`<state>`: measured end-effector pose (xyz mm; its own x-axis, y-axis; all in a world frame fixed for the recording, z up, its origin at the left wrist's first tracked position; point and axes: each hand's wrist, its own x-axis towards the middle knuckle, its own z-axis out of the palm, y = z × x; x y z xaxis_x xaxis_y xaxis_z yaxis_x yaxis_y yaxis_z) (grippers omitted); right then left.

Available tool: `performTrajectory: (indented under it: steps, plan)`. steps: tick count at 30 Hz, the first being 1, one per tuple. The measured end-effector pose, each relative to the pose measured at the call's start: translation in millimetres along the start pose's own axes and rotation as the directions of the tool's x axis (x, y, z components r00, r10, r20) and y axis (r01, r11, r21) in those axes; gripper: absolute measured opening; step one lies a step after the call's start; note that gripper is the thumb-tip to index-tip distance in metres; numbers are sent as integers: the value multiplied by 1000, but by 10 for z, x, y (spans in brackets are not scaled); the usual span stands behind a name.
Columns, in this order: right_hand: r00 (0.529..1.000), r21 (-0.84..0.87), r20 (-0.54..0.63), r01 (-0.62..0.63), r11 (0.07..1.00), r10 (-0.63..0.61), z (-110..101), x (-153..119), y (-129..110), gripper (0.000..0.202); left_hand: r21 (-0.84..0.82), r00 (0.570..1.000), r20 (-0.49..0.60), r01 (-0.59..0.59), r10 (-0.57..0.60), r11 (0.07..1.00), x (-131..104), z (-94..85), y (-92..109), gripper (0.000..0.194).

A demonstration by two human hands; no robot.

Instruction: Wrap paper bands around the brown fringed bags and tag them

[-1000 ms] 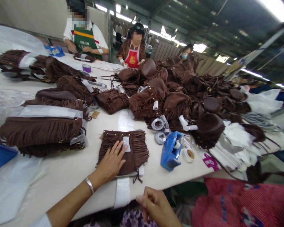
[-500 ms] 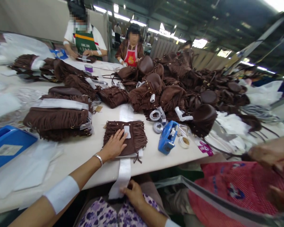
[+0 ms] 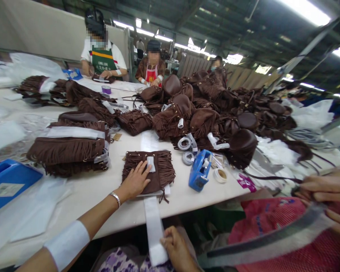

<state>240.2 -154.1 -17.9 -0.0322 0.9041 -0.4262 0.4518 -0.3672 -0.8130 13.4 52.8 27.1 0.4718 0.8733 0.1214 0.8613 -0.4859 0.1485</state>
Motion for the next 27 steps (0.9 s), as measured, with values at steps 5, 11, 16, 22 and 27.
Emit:
performTrajectory:
  steps: [5, 11, 16, 22, 27]
  plan:
    - [997, -232, 56, 72, 970, -61, -133, -125, -58, 18, 3, 1000, 1, 2, -2, 1000, 1, 3, 1, 59]
    - [993, -94, 78, 98, 991, -91, -128, -211, -172, 30, 5, 1000, 10, 0, 0, 1000, 4, -34, 21, 58]
    - [916, 429, 391, -268, 863, 90, 199, -137, -185, 54, 5, 1000, 14, 2, -2, 1000, 4, -63, 32, 57]
    - [991, 344, 79, -125, 931, 104, 142, -250, -312, 39, 0, 1000, 18, 1, -1, 1000, 2, -70, 23, 58]
    - [990, -95, -112, 70, 993, -81, 60, -409, -336, 35, 3, 1000, 13, -4, 4, 1000, -2, -66, 21, 57]
